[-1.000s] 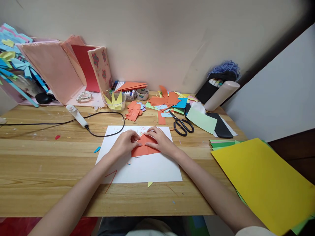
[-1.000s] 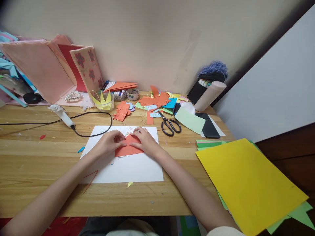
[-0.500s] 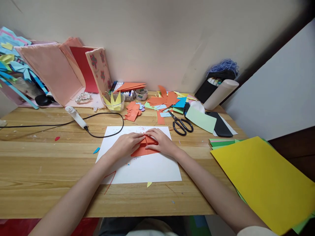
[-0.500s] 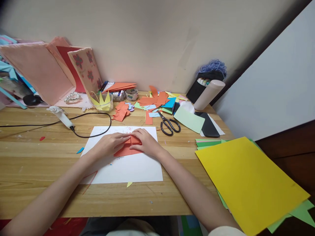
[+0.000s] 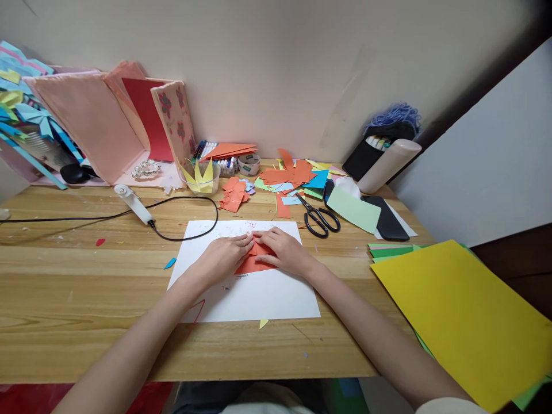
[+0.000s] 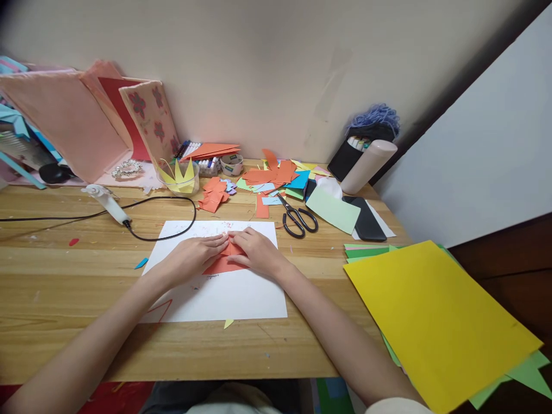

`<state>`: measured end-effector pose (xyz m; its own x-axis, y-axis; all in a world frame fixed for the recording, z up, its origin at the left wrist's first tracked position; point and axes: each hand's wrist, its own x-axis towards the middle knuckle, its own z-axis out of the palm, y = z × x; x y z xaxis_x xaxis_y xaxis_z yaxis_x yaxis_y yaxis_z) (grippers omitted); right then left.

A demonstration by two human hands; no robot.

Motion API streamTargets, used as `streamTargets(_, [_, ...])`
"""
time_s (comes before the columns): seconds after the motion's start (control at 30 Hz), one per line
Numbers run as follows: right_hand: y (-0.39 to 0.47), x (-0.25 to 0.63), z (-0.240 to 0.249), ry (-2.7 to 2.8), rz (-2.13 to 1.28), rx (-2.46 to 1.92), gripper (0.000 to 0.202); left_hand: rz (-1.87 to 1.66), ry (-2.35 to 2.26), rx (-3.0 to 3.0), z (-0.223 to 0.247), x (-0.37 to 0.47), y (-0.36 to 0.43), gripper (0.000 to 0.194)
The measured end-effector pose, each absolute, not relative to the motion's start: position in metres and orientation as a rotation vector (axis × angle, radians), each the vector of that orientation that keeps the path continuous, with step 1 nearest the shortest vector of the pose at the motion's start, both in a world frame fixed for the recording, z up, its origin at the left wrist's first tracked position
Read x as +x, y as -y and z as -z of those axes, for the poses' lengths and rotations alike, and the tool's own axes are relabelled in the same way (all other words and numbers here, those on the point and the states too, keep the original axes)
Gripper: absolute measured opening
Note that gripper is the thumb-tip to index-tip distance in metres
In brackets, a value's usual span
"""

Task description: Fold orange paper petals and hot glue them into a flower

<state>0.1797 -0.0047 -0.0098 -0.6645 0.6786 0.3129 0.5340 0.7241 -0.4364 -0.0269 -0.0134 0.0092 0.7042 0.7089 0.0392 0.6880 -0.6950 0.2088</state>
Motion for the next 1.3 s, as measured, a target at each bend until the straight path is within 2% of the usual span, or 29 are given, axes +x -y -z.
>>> streamTargets(0.13, [0.005,0.175,0.008,2.48,-0.393,-1.039,0.021,-0.16,-1.174,2.712,-0.018,-0.023,0.023,0.033])
streamTargets(0.27, [0.005,0.17,0.012,2.43,-0.362,-1.112,0.022,0.097,-1.321,2.673,-0.034,-0.016,0.035,0.024])
streamTargets(0.47, [0.004,0.166,0.017,2.285,-0.444,-1.148,0.014,0.178,-1.462,2.643,-0.043,-0.014,0.039,0.037])
streamTargets(0.57, [0.003,0.169,0.016,2.27,-0.539,-1.109,0.02,-0.031,-1.599,2.554,-0.032,-0.017,0.03,0.038])
streamTargets(0.67, [0.001,0.172,0.014,2.259,-0.662,-1.023,0.033,-0.413,-1.673,2.316,-0.015,-0.021,0.021,0.018])
streamTargets(0.73, [0.0,0.174,0.015,2.212,-0.724,-0.993,0.04,-0.579,-1.601,2.14,-0.005,-0.022,0.016,0.026])
streamTargets(0.83, [0.0,0.177,0.019,2.097,-0.799,-1.029,0.046,-0.641,-1.491,1.993,0.004,-0.024,0.012,0.035])
streamTargets(0.9, [0.0,0.178,0.021,2.037,-0.825,-1.092,0.047,-0.614,-1.463,1.984,0.005,-0.024,0.011,0.028])
streamTargets(1.0, [0.002,0.179,0.02,1.993,-0.788,-1.157,0.039,-0.609,-1.412,2.053,-0.001,-0.022,0.013,0.014])
streamTargets(1.1, [0.007,0.18,0.011,1.97,-0.627,-1.07,0.01,-0.773,-1.373,2.184,-0.011,-0.02,0.016,0.01])
streamTargets(1.13, [0.008,0.18,0.008,1.964,-0.546,-1.006,0.007,-0.848,-1.372,2.241,-0.014,-0.02,0.018,0.01])
streamTargets(1.23, [0.01,0.182,0.003,2.03,-0.311,-0.809,0.013,-0.966,-1.375,2.478,-0.018,-0.021,0.02,0.015])
streamTargets(1.3, [0.008,0.186,0.007,2.166,-0.189,-0.738,0.015,-0.874,-1.373,2.641,-0.016,-0.021,0.021,0.016])
